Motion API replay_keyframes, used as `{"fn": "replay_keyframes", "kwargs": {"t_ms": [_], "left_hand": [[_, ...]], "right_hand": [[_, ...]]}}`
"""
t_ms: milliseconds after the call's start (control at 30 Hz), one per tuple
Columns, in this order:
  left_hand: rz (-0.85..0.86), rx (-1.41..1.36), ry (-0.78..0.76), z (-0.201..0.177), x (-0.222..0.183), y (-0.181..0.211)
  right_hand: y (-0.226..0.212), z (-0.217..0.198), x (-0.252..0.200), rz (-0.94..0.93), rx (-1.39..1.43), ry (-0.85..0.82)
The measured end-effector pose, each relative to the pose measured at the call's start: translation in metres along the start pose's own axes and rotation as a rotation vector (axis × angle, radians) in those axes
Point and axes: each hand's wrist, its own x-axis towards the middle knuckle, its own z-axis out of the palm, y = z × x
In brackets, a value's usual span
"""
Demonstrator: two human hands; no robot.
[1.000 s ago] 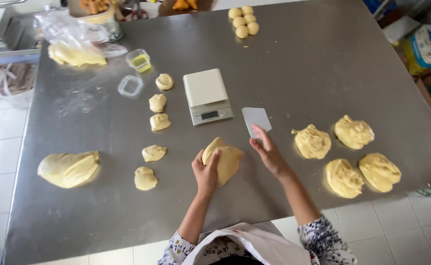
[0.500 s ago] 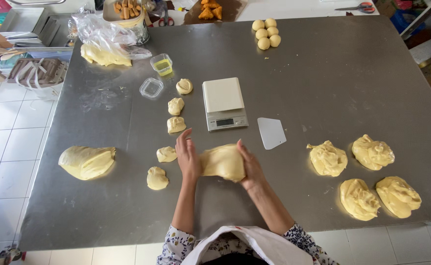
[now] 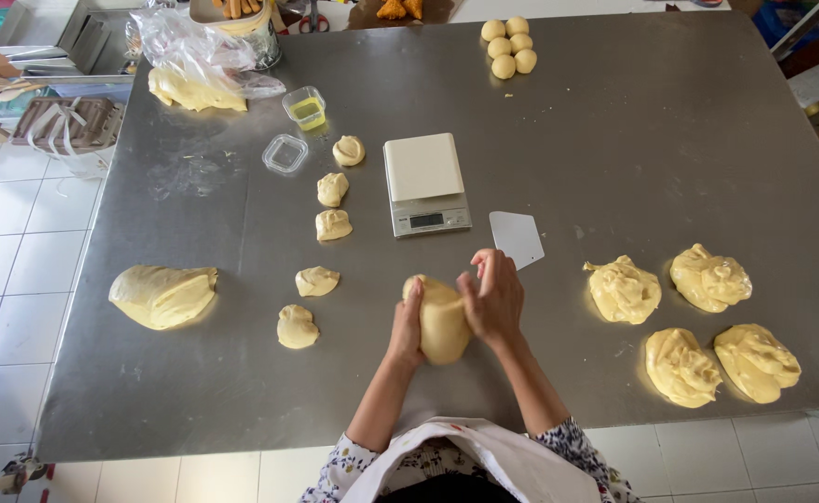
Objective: The person shapes portions of dough by hand on a metal table, rolling each piece into a smooth ball and placing them aside.
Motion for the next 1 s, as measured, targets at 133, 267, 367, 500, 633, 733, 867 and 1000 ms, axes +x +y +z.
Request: {"fn": "replay_keyframes", "kwargs": {"t_ms": [133,267,367,500,633,733,867,1000], "left_hand": [[-0.128,-0.233,0.162,0.009,0.001,-0.01],[0.242,0.463,0.122,-0.027,0.018,-0.01],[0.4,1.006,0.185,-0.036,0.018,-0.009],[0.394,1.13,0.301,-0.023,-0.006,0.027],[1.053,1.22,0.403,-0.02,-0.02,0.039],[-0.069,0.004,0.101,-0.009,-0.009,0.015],[-0.054,-0.271,0.046,-0.021,0.021,-0.012],[0.108,-0.125,-0.038,-0.064,0.025,-0.035]], "right_hand": [[0.019,-0.004,0.01,0.116,0.624,-0.204],[-0.006,-0.024,-0.013,-0.082,0.588,-0.331],[-0.029,0.003,-0.028,0.031,0.404,-0.177],[-0.006,0.037,-0.02,0.467,0.516,-0.061],[0.016,0.043,0.001,0.551,0.74,0.299],[0.007,0.047,-0.007,0.26,0.686,0.437],[-0.01,0.054,-0.06,0.08,0.758,0.162],[0.005,0.031,-0.063,0.083,0.725,0.141]]}}
